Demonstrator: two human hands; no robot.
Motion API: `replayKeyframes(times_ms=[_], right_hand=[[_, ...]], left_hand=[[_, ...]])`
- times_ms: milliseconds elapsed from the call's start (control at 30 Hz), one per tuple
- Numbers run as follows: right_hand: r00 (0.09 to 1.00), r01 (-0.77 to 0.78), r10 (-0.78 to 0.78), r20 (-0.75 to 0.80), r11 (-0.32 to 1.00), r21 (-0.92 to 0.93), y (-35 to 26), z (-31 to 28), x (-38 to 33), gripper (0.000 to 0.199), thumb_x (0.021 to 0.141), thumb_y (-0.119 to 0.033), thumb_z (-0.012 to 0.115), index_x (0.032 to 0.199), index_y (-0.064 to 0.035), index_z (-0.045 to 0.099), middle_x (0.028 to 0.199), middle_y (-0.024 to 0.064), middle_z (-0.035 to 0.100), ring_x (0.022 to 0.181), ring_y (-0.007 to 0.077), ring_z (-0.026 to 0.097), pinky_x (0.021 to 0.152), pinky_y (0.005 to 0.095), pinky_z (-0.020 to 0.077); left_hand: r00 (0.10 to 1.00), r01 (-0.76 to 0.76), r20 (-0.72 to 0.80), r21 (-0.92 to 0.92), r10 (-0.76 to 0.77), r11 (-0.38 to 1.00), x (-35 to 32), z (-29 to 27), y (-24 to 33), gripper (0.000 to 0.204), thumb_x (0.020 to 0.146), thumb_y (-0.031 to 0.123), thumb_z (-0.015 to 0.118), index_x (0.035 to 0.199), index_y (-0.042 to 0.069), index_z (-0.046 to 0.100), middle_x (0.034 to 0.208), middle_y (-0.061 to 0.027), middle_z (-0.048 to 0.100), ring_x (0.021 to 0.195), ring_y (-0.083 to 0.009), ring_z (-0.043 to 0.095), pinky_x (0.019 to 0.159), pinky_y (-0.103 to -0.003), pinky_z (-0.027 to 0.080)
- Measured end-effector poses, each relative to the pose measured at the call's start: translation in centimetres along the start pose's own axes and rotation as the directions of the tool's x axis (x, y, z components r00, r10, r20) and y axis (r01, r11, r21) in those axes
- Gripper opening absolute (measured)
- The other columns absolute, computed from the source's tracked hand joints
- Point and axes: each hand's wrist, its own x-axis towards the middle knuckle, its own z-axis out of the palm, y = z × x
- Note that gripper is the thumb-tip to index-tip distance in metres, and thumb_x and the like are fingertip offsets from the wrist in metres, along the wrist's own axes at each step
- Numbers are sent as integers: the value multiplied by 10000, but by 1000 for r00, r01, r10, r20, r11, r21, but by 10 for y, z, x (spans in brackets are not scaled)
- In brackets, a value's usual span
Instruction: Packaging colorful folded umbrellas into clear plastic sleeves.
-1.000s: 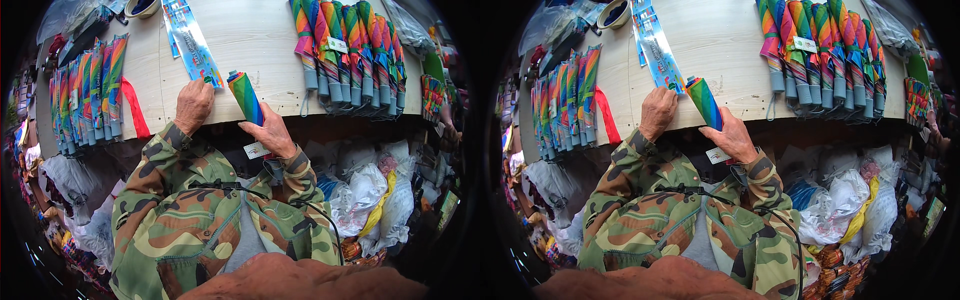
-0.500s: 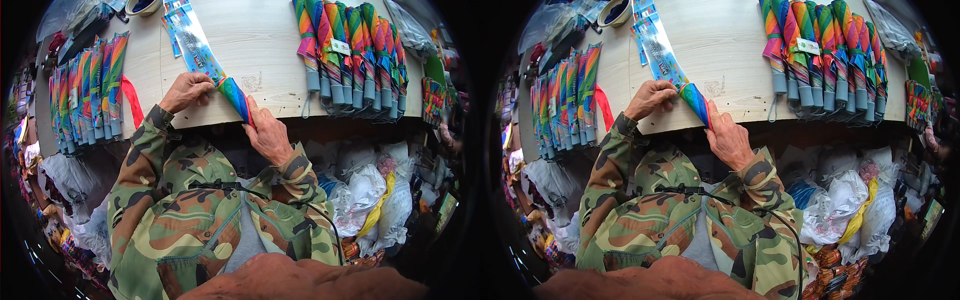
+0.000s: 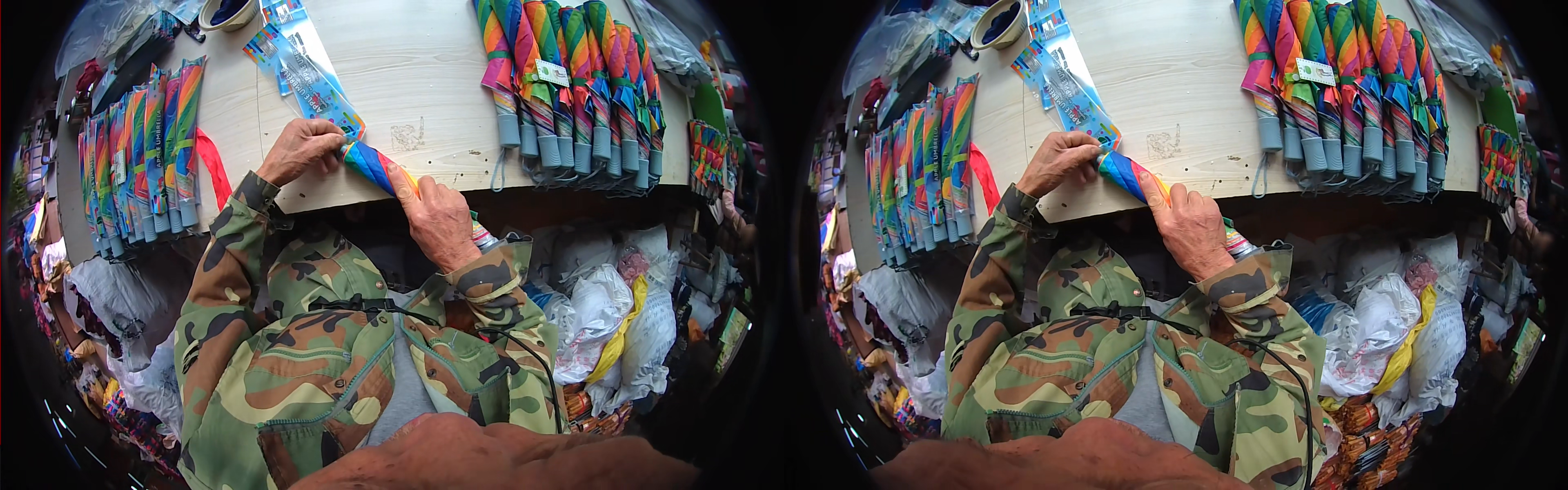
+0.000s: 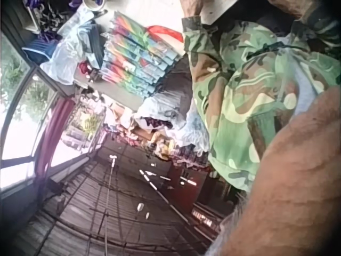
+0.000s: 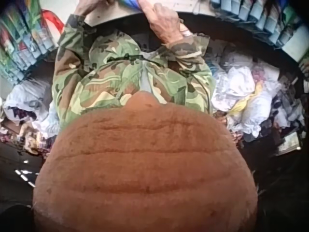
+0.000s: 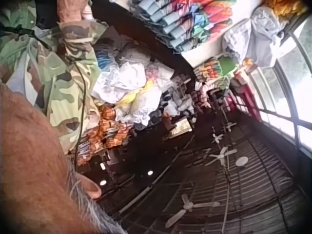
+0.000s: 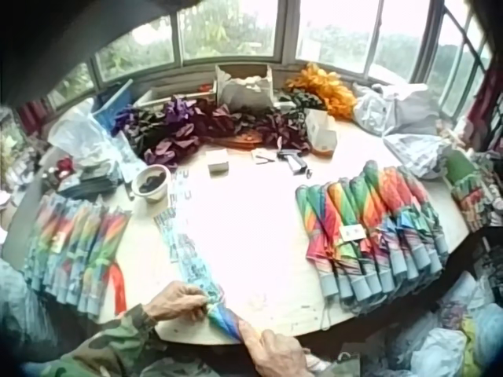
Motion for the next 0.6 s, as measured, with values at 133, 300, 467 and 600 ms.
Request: replayKeyframes(times_ms=[133, 300, 467, 600], right_hand=[[999, -6, 7, -32, 999, 32, 1, 3, 0, 683, 964, -112, 674, 1635, -175, 560, 888, 93, 572, 676, 248, 619, 597, 410, 521], [1000, -13, 12, -15, 999, -46, -6, 2, 1, 711, 938, -129, 692, 1636, -151, 557, 884, 68, 562, 701, 203, 602, 598, 371, 501], [999, -10, 8, -48, 999, -35, -16, 7, 0, 694, 938, -125, 693, 1621, -126, 567, 869, 59, 554, 695, 195, 595, 582, 355, 480], [992, -42, 43, -121, 999, 9, -27, 11, -5, 684, 936, -117, 694, 1607, -83, 564, 856, 52, 535, 681, 192, 581, 568, 353, 453]], left_hand=[[996, -66, -57, 88, 71, 994, -4, 7, -1, 231, 1085, 182, 670, 1118, -17, 785, 914, -46, 745, 763, -90, 692, 663, -264, 575], [902, -298, -157, 448, 402, 843, -11, 25, -4, 228, 1052, 171, 696, 1050, -38, 787, 872, -158, 748, 767, -207, 701, 717, -371, 553], [836, -268, -380, 349, 397, 898, -9, 39, -14, 319, 1058, 253, 764, 891, -17, 728, 799, -61, 682, 710, -120, 614, 645, -321, 490], [858, -194, -480, 24, 182, 981, -14, 45, -18, 335, 1012, 302, 837, 995, -4, 702, 818, -21, 680, 728, -74, 616, 636, -279, 495]])
